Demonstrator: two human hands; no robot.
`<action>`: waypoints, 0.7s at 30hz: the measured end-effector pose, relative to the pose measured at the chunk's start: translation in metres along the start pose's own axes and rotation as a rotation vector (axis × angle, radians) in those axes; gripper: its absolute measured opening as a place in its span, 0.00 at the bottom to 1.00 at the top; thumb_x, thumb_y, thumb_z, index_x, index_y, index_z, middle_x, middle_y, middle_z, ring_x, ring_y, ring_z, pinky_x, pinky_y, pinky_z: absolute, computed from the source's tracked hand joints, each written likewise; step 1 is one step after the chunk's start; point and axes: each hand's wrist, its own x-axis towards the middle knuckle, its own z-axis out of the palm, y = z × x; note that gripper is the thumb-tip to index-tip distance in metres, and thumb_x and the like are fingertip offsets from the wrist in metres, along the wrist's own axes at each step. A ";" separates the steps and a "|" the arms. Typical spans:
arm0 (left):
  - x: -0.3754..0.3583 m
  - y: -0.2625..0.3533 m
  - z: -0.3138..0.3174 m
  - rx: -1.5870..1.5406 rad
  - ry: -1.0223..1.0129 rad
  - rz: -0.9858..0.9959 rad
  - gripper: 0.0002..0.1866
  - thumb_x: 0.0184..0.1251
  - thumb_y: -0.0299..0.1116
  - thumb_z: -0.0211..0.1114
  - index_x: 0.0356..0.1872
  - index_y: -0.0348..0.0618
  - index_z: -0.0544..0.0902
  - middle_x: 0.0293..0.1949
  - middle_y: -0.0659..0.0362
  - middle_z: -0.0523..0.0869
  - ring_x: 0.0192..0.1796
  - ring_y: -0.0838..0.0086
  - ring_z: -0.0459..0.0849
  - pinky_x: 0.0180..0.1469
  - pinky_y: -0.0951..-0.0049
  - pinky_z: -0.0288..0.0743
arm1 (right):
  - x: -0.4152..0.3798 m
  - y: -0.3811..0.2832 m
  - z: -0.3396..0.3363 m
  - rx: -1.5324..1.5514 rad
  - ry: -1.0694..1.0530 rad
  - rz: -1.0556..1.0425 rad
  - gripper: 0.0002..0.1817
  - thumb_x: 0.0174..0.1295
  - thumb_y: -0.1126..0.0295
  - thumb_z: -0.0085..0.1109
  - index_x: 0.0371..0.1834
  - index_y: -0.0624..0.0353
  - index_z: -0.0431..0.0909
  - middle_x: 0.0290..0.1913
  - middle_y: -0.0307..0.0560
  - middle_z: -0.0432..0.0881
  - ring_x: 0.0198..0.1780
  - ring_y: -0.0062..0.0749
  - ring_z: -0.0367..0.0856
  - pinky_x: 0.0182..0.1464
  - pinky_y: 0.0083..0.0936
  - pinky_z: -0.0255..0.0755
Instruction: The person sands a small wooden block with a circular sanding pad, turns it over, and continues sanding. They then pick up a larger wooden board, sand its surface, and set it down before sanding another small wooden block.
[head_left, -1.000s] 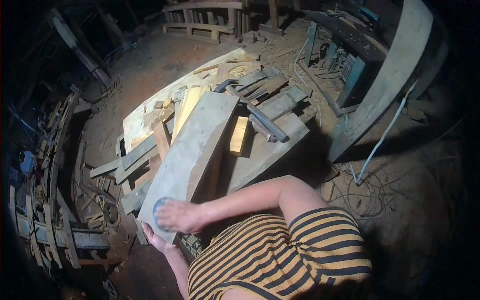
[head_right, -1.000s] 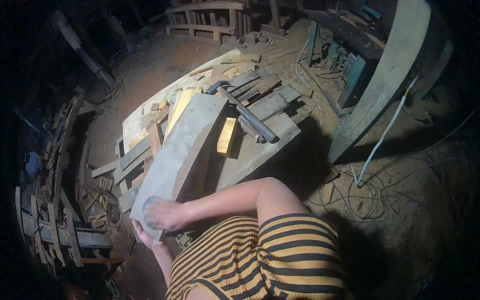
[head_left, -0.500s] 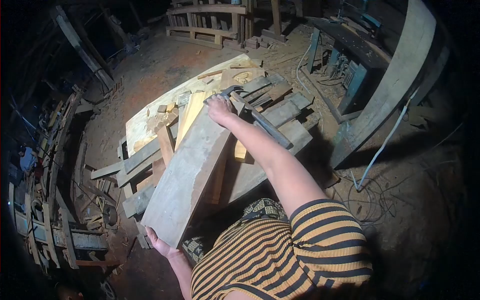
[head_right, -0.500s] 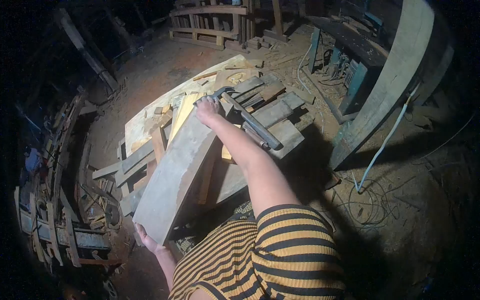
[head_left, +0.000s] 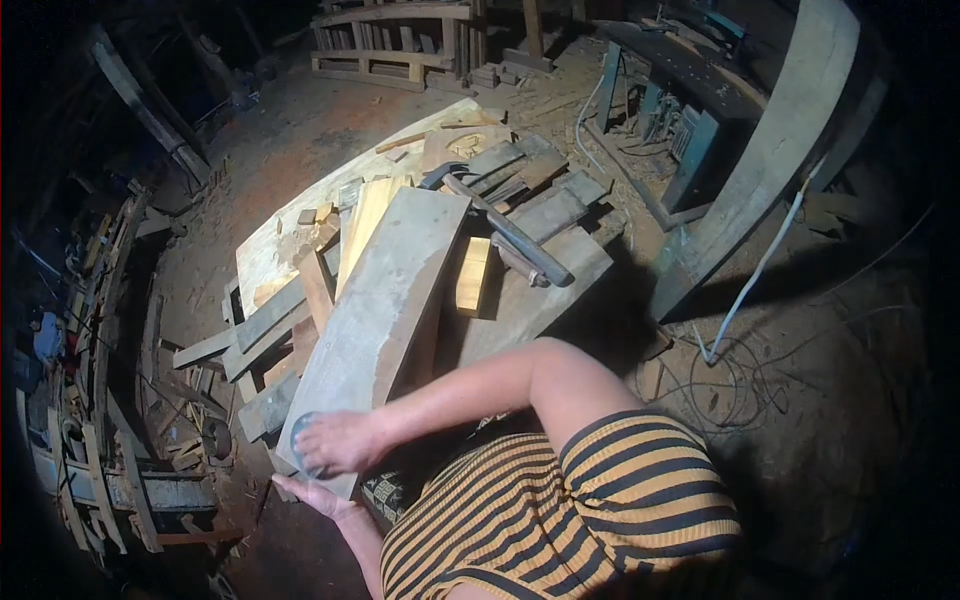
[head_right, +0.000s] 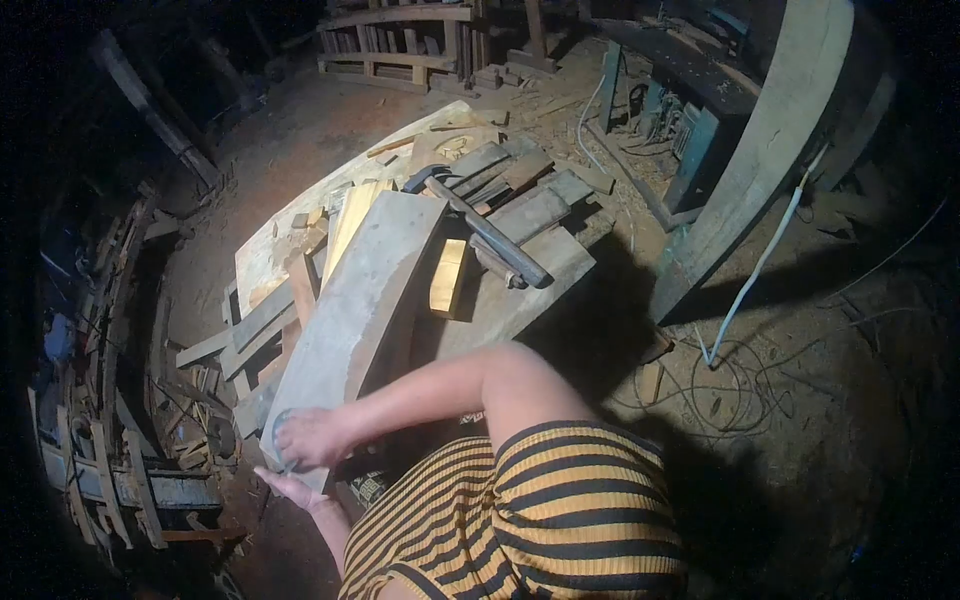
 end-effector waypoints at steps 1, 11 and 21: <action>-0.002 -0.001 0.003 -0.025 -0.111 -0.049 0.34 0.65 0.57 0.53 0.65 0.43 0.65 0.65 0.53 0.68 0.64 0.57 0.67 0.65 0.50 0.61 | -0.001 0.007 -0.011 0.008 -0.093 -0.025 0.07 0.57 0.65 0.49 0.30 0.55 0.75 0.32 0.54 0.75 0.39 0.47 0.75 0.42 0.43 0.68; -0.011 -0.007 0.015 -0.115 -0.214 -0.166 0.27 0.67 0.43 0.56 0.63 0.39 0.67 0.63 0.48 0.71 0.64 0.52 0.69 0.64 0.44 0.61 | -0.144 0.174 -0.196 -0.853 0.225 1.040 0.13 0.56 0.70 0.46 0.40 0.54 0.81 0.43 0.50 0.79 0.53 0.43 0.74 0.59 0.42 0.64; -0.018 -0.007 0.022 -0.084 -0.255 -0.164 0.27 0.69 0.47 0.53 0.62 0.40 0.69 0.62 0.49 0.73 0.62 0.53 0.71 0.64 0.47 0.63 | -0.044 -0.013 -0.055 -0.233 -0.084 0.412 0.06 0.50 0.73 0.51 0.30 0.62 0.72 0.35 0.56 0.73 0.39 0.50 0.73 0.42 0.42 0.68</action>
